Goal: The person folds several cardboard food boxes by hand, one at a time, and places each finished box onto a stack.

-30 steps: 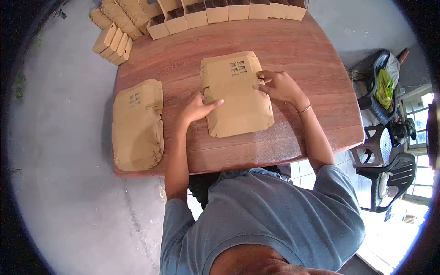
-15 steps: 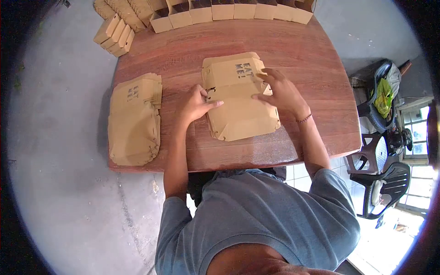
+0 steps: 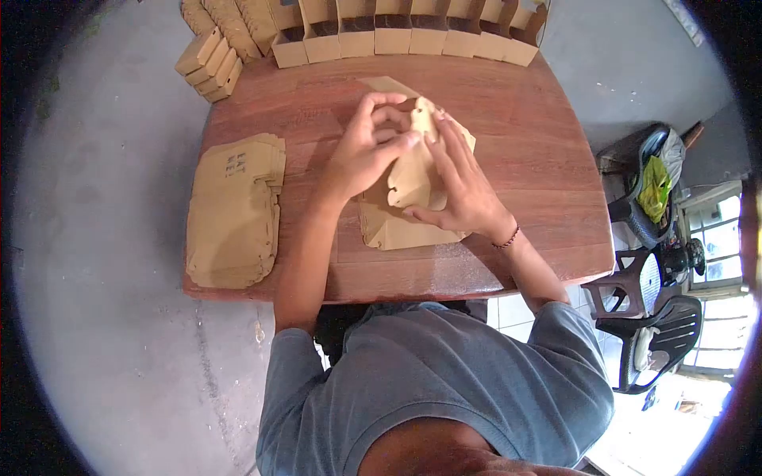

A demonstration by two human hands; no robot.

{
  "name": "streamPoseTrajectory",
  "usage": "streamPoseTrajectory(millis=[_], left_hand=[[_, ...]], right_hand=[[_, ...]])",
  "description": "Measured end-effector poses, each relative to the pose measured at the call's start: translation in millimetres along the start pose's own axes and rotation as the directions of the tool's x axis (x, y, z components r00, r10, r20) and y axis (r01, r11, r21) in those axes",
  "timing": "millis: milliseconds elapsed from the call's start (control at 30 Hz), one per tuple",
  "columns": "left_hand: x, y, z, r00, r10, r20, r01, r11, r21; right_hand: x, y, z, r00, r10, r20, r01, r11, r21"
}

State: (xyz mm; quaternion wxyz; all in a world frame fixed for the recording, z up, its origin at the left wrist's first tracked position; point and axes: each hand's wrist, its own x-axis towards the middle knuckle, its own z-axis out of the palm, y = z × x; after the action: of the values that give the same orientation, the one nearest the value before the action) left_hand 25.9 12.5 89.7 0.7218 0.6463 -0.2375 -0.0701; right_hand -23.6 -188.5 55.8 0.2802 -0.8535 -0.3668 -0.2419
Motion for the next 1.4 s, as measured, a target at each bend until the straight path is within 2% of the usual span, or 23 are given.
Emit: streamPoseTrajectory(millis=[100, 167, 233, 300, 367, 433, 467, 567, 600, 667, 700, 767, 833, 867, 1033, 1100, 1133, 1167, 1200, 1233, 1267, 1300, 1400], left_hand=[[1, 36, 19, 0.989, 0.080, 0.123, -0.072, 0.995, -0.065], [0, 55, 29, 0.934, 0.193, 0.302, -0.160, 0.978, -0.131], [-3, 69, 34, 0.914, 0.198, 0.353, -0.153, 0.976, -0.152], [-6, 81, 37, 0.827, 0.355, 0.437, -0.389, 0.921, -0.013], [-11, 91, 38, 0.850, 0.271, 0.452, -0.327, 0.944, 0.048], [-13, 91, 35, 0.781, 0.386, 0.491, -0.560, 0.781, 0.277], [-14, 90, 37, 0.789, 0.413, 0.455, -0.563, 0.783, 0.266], [-13, 78, 35, 0.834, 0.451, 0.320, -0.523, 0.831, 0.191], [-13, 75, 33, 0.832, 0.456, 0.318, -0.527, 0.827, 0.194], [-13, 70, 29, 0.909, 0.373, 0.186, -0.371, 0.928, -0.048], [-12, 70, 27, 0.908, 0.377, 0.184, -0.375, 0.926, -0.045], [-10, 71, 22, 0.957, 0.233, 0.173, -0.197, 0.959, -0.203], [-6, 70, 21, 0.952, 0.256, 0.167, -0.227, 0.958, -0.175], [-3, 70, 21, 0.946, 0.280, 0.162, -0.258, 0.955, -0.148], [0, 62, 33, 0.916, 0.367, 0.161, -0.333, 0.921, -0.201], [2, 58, 36, 0.916, 0.379, 0.131, -0.337, 0.904, -0.262], [3, 58, 34, 0.949, 0.294, 0.110, -0.252, 0.922, -0.294], [3, 58, 32, 0.974, 0.205, 0.093, -0.165, 0.931, -0.326], [6, 56, 25, 0.985, 0.158, 0.071, -0.144, 0.974, -0.178], [9, 54, 20, 0.986, 0.152, 0.068, -0.137, 0.974, -0.181], [12, 53, 16, 0.989, 0.024, 0.144, 0.015, 0.966, -0.260], [14, 52, 12, 0.969, -0.096, 0.228, 0.169, 0.931, -0.325], [22, 41, 5, 0.968, -0.069, 0.243, 0.182, 0.856, -0.484]], right_hand=[[10, -2, -16, 0.996, 0.007, -0.085, -0.012, 0.998, -0.063], [17, -1, -27, 0.952, -0.118, -0.284, 0.108, 0.993, -0.052], [24, -5, -36, 0.943, -0.130, -0.306, 0.108, 0.990, -0.091], [35, -1, -37, 0.842, -0.102, -0.529, 0.254, 0.941, 0.222], [48, -6, -54, 0.811, -0.172, -0.559, 0.264, 0.961, 0.087], [60, -12, -57, 0.809, -0.020, -0.587, 0.271, 0.899, 0.343], [63, -13, -59, 0.808, -0.029, -0.588, 0.279, 0.898, 0.340], [71, -14, -63, 0.905, 0.149, -0.398, 0.069, 0.872, 0.484], [75, -16, -61, 0.891, 0.201, -0.407, 0.039, 0.859, 0.510], [82, -13, -53, 0.901, 0.239, -0.363, 0.022, 0.810, 0.586], [85, -10, -48, 0.907, 0.281, -0.313, -0.006, 0.752, 0.659], [88, -9, -43, 0.896, 0.292, -0.335, 0.012, 0.736, 0.677], [89, -10, -40, 0.868, 0.374, -0.326, -0.058, 0.729, 0.682], [93, -8, -38, 0.844, 0.315, -0.434, 0.021, 0.789, 0.614], [94, 0, -37, 0.750, 0.298, -0.591, 0.048, 0.867, 0.497], [92, 4, -42, 0.741, 0.159, -0.652, 0.029, 0.963, 0.268], [91, 4, -45, 0.730, 0.118, -0.673, -0.036, 0.990, 0.134], [90, 7, -49, 0.732, 0.124, -0.670, -0.043, 0.990, 0.136], [90, 10, -52, 0.747, -0.084, -0.659, 0.065, 0.996, -0.053], [91, 10, -56, 0.740, -0.287, -0.608, 0.177, 0.956, -0.235], [90, 6, -60, 0.752, -0.379, -0.540, 0.257, 0.922, -0.289], [88, 2, -58, 0.756, -0.375, -0.536, 0.258, 0.924, -0.283], [85, -13, -52, 0.815, -0.465, -0.347, 0.412, 0.885, -0.217]])
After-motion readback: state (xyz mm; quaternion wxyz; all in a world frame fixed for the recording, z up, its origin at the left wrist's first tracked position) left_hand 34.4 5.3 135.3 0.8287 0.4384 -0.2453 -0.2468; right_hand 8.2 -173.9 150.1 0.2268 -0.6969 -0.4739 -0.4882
